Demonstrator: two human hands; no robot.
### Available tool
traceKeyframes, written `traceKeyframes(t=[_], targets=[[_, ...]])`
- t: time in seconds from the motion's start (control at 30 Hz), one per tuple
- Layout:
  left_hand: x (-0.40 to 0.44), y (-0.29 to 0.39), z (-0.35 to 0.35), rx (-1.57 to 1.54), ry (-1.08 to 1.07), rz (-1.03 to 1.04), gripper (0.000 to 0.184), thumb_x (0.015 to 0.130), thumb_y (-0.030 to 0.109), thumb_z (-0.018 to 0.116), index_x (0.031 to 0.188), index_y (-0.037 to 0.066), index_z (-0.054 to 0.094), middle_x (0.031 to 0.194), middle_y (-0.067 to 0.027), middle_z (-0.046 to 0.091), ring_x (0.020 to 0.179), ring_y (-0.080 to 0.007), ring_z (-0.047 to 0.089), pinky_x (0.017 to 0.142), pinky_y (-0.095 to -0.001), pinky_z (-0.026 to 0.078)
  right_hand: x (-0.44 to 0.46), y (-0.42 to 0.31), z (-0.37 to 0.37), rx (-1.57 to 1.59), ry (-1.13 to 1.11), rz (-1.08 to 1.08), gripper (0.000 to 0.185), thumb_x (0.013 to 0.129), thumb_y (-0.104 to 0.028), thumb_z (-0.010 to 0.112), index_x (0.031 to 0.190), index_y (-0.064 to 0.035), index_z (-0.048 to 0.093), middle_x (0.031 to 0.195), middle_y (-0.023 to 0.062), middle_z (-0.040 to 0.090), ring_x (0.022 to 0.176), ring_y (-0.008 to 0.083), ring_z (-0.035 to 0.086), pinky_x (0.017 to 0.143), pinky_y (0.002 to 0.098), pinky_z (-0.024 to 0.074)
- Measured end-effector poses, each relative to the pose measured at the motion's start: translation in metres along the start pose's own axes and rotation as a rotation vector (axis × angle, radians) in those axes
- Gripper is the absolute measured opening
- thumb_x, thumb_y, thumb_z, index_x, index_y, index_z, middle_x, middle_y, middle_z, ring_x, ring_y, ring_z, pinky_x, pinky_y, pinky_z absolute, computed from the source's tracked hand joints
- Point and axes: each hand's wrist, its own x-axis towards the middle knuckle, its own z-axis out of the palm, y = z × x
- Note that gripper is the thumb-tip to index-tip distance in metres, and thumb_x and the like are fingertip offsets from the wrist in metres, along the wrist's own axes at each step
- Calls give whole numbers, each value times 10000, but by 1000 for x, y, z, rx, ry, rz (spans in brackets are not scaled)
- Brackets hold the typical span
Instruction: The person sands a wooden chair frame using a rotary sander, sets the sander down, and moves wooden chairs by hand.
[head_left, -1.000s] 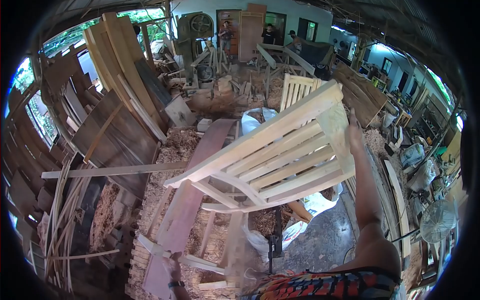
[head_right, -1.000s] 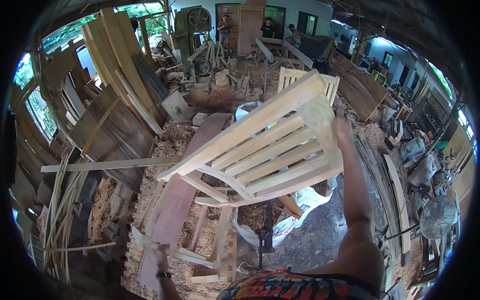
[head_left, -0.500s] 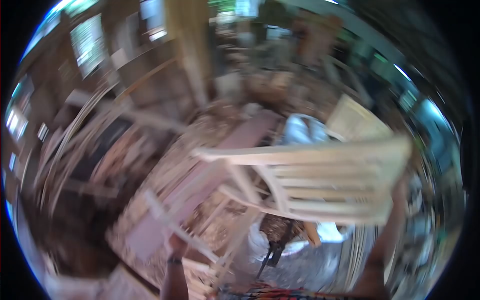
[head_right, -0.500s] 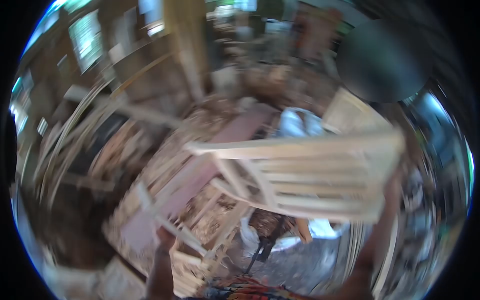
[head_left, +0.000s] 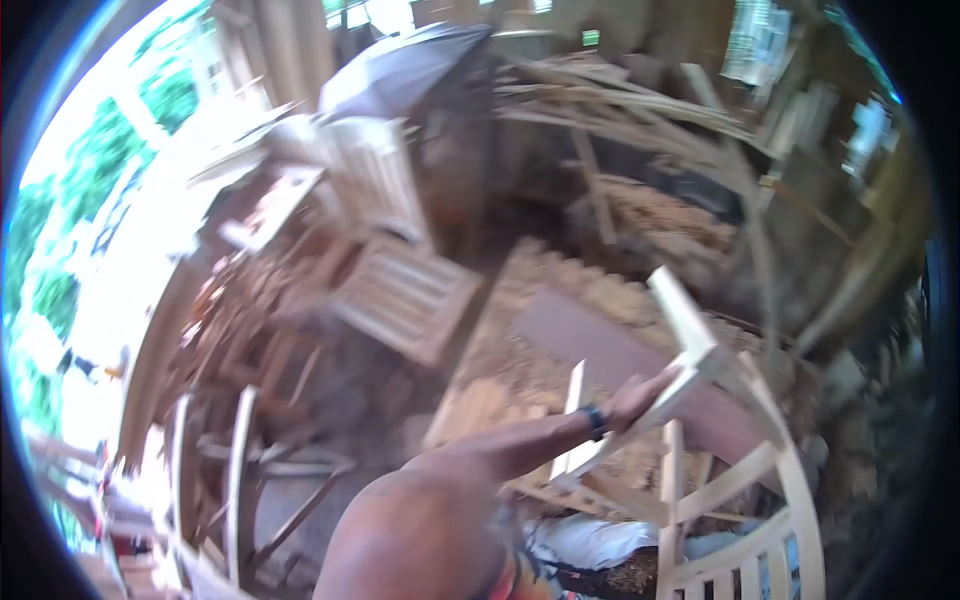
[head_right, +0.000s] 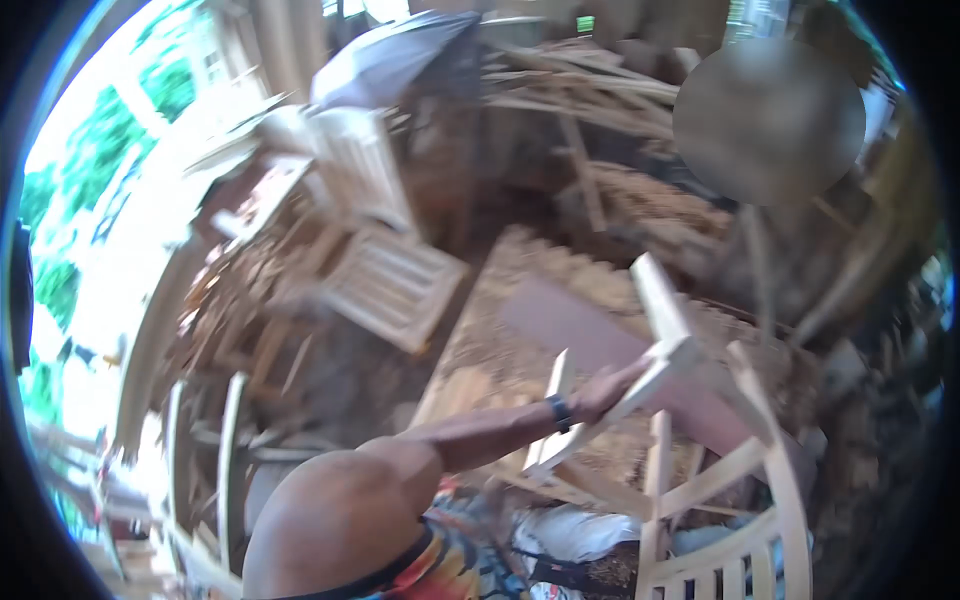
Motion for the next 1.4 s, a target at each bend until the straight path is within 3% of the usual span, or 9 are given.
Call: traceKeyframes(t=[0.07, 0.2, 0.23, 0.5, 0.67, 0.93, 1.07, 1.2, 1.4], targets=[[-22, 33, -5, -64, 68, 72, 767, 995, 719, 532, 845, 10, 786, 679, -36, 634, 619, -124, 578, 529, -314, 436, -8, 4, 35, 41, -148, 44, 813, 1053, -668, 322, 1505, -24, 526, 1510, 206, 554, 1434, 284, 495, 1188, 408, 364], [-101, 77, -80, 245, 310, 334, 762, 1003, 716, 506, 787, 33, 767, 623, -12, 571, 575, -100, 505, 528, -343, 358, -54, -12, 110, 142, -430, 12, 802, 1054, -661, 320, 1510, -32, 520, 1514, 196, 550, 1435, 283, 493, 1191, 410, 363], [-123, 89, -103, 342, 361, 266, 810, 958, 771, 517, 769, 17, 744, 617, -19, 558, 589, -113, 509, 542, -359, 361, -66, -15, 124, 162, -498, 1, 799, 1055, -659, 320, 1511, -34, 519, 1514, 194, 550, 1435, 282, 492, 1192, 411, 362], [-392, 175, -199, 483, 969, 432, 920, 832, 865, 586, 807, -40, 747, 762, -146, 702, 732, -268, 697, 677, -418, 513, -201, -75, 214, 274, -966, -86, 777, 1058, -645, 316, 1521, -51, 509, 1522, 173, 542, 1438, 279, 488, 1198, 415, 358], [-583, 145, -237, 528, 1292, 427, 953, 804, 878, 625, 822, -68, 740, 727, -150, 686, 704, -249, 683, 652, -425, 498, -313, -113, 246, 297, -1172, -107, 764, 1060, -636, 313, 1527, -61, 502, 1526, 160, 538, 1439, 277, 485, 1202, 417, 356], [-812, 93, -233, 476, 1641, 545, 887, 838, 852, 626, 830, -26, 758, 661, -65, 651, 622, -155, 640, 584, -328, 489, -458, -161, 258, 275, -1372, -113, 743, 1064, -621, 309, 1537, -77, 492, 1534, 140, 530, 1442, 273, 480, 1209, 421, 352], [-878, 81, -223, 482, 1816, 444, 784, 827, 822, 646, 834, 57, 817, 686, -69, 714, 661, -192, 715, 632, -356, 538, -487, -171, 259, 275, -1421, -81, 733, 1065, -614, 307, 1542, -85, 486, 1537, 129, 526, 1443, 271, 478, 1212, 423, 350], [-906, 81, -194, 446, 1864, 555, 762, 823, 819, 650, 780, 78, 820, 647, -59, 705, 630, -148, 704, 619, -328, 537, -485, -167, 266, 271, -1439, -59, 724, 1067, -607, 305, 1546, -94, 481, 1541, 119, 523, 1444, 270, 475, 1215, 425, 348], [-923, 75, -186, 505, 2033, 314, 759, 813, 827, 653, 754, 89, 819, 653, -93, 708, 655, -222, 717, 678, -380, 553, -481, -165, 290, 286, -1457, 8, 709, 1070, -596, 302, 1554, -106, 473, 1546, 104, 517, 1446, 267, 472, 1220, 428, 345]])
